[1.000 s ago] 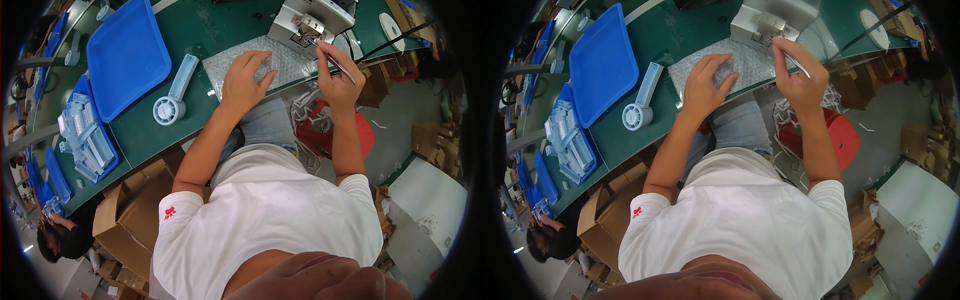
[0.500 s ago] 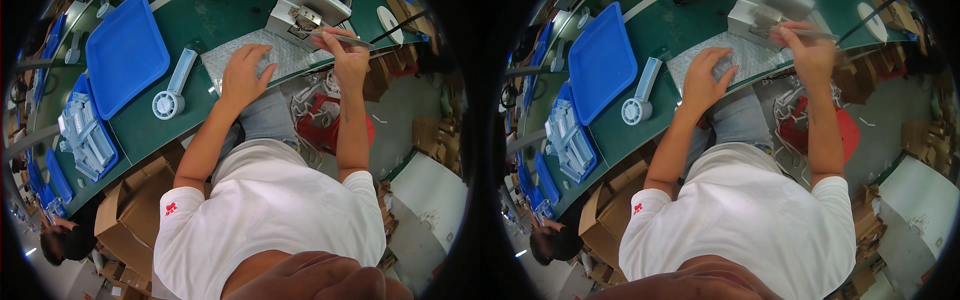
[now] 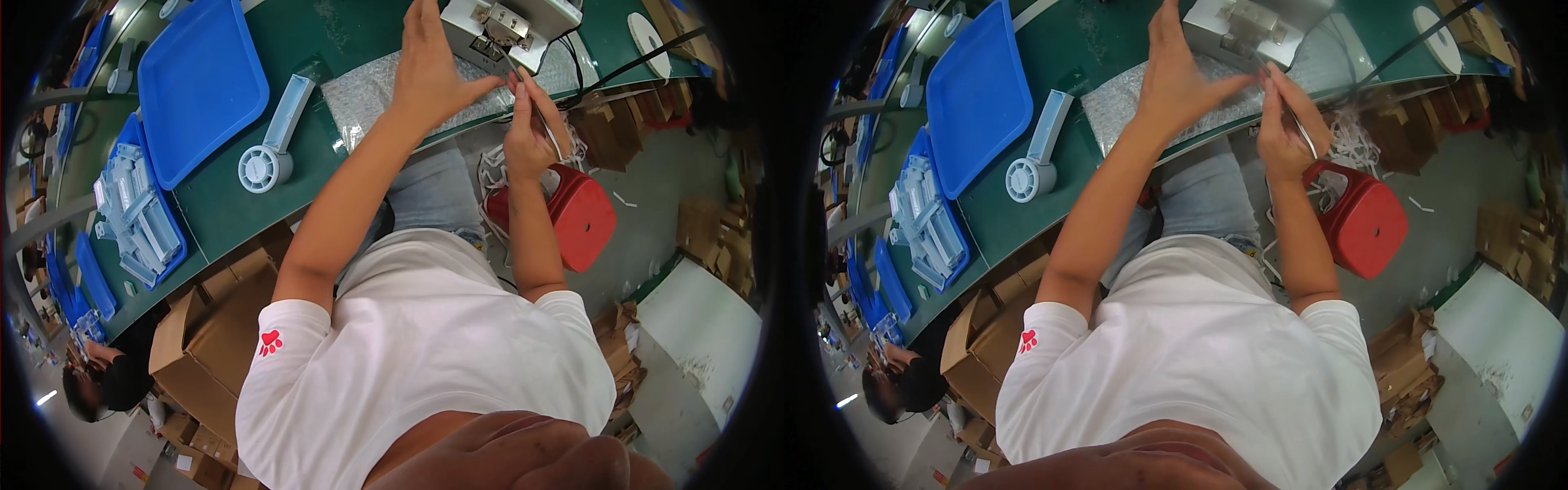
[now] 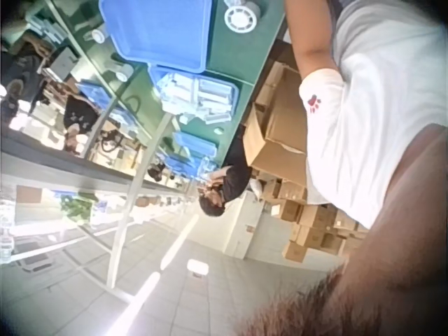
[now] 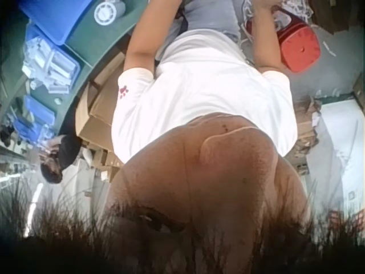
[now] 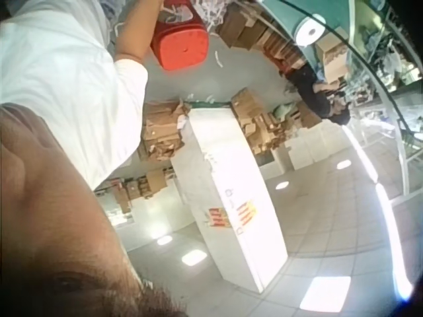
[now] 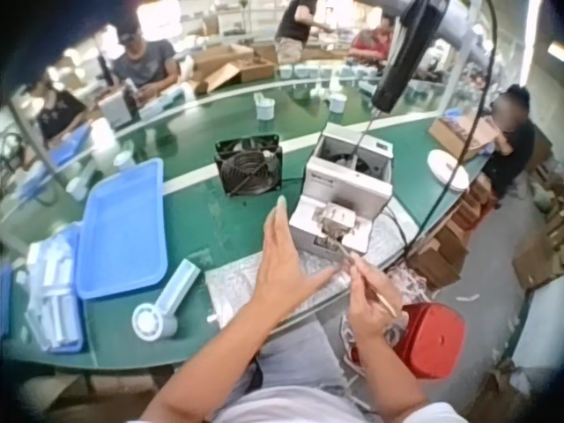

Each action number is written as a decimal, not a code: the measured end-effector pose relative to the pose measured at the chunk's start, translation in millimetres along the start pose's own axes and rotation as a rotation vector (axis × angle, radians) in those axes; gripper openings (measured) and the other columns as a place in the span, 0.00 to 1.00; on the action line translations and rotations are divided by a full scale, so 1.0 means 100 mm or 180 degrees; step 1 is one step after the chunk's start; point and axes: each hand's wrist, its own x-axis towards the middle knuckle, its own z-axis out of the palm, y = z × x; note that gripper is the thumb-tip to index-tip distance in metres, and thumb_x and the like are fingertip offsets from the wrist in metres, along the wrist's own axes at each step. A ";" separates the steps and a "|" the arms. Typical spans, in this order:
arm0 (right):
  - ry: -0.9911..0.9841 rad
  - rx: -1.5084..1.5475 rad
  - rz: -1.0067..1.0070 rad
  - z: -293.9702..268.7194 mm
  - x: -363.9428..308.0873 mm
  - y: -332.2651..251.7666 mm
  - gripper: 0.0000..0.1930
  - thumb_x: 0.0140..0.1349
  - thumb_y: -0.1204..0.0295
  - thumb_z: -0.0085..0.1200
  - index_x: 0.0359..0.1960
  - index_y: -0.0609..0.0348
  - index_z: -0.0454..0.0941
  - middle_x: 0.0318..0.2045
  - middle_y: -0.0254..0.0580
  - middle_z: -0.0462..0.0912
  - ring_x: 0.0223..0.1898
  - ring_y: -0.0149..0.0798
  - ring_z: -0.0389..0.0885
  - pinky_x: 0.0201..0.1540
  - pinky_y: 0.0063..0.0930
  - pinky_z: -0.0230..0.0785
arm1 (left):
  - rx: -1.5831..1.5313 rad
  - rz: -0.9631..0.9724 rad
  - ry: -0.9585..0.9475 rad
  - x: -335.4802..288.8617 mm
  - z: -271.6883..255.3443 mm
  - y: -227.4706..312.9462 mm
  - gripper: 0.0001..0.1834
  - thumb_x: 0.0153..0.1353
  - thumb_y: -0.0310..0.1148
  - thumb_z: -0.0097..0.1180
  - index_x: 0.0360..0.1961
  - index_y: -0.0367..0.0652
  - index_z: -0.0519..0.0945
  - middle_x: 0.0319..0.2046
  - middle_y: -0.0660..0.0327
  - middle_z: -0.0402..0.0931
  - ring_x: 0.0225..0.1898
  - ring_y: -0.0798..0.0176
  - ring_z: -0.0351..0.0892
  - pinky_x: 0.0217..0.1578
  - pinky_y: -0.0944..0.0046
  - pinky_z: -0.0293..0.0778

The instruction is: The person uses a handheld electric screwdriver to fasten screws into light blue plastic components. They pick up parts from a blue tray, align them, and drive screws into place, then place the finished units back into the tray. The process is repeated for multiple identical items.

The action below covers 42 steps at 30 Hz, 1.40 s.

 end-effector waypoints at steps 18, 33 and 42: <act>0.0132 0.0490 0.0159 0.02 -0.13 0.21 0.10 0.68 0.88 0.56 0.49 0.75 0.82 0.48 0.60 0.87 0.50 0.47 0.87 0.56 0.41 0.84 | -0.0137 -0.0132 0.0011 0.03 0.14 -0.06 0.68 0.44 0.39 0.82 0.77 0.32 0.46 0.66 0.35 0.60 0.67 0.34 0.65 0.67 0.48 0.66; 0.0203 0.0795 0.0421 0.06 -0.10 0.18 0.09 0.69 0.87 0.54 0.49 0.78 0.80 0.48 0.62 0.86 0.47 0.51 0.89 0.54 0.42 0.84 | -0.0068 0.0035 0.0121 0.02 0.15 -0.07 0.64 0.46 0.37 0.80 0.76 0.32 0.49 0.65 0.35 0.62 0.67 0.34 0.66 0.67 0.48 0.66; 0.0258 0.0923 0.0627 0.04 -0.12 0.17 0.10 0.70 0.86 0.54 0.50 0.77 0.80 0.49 0.62 0.86 0.48 0.50 0.89 0.54 0.41 0.85 | -0.0037 -0.0031 0.0059 0.02 0.14 -0.07 0.64 0.47 0.38 0.80 0.77 0.34 0.49 0.66 0.36 0.62 0.68 0.35 0.65 0.68 0.49 0.65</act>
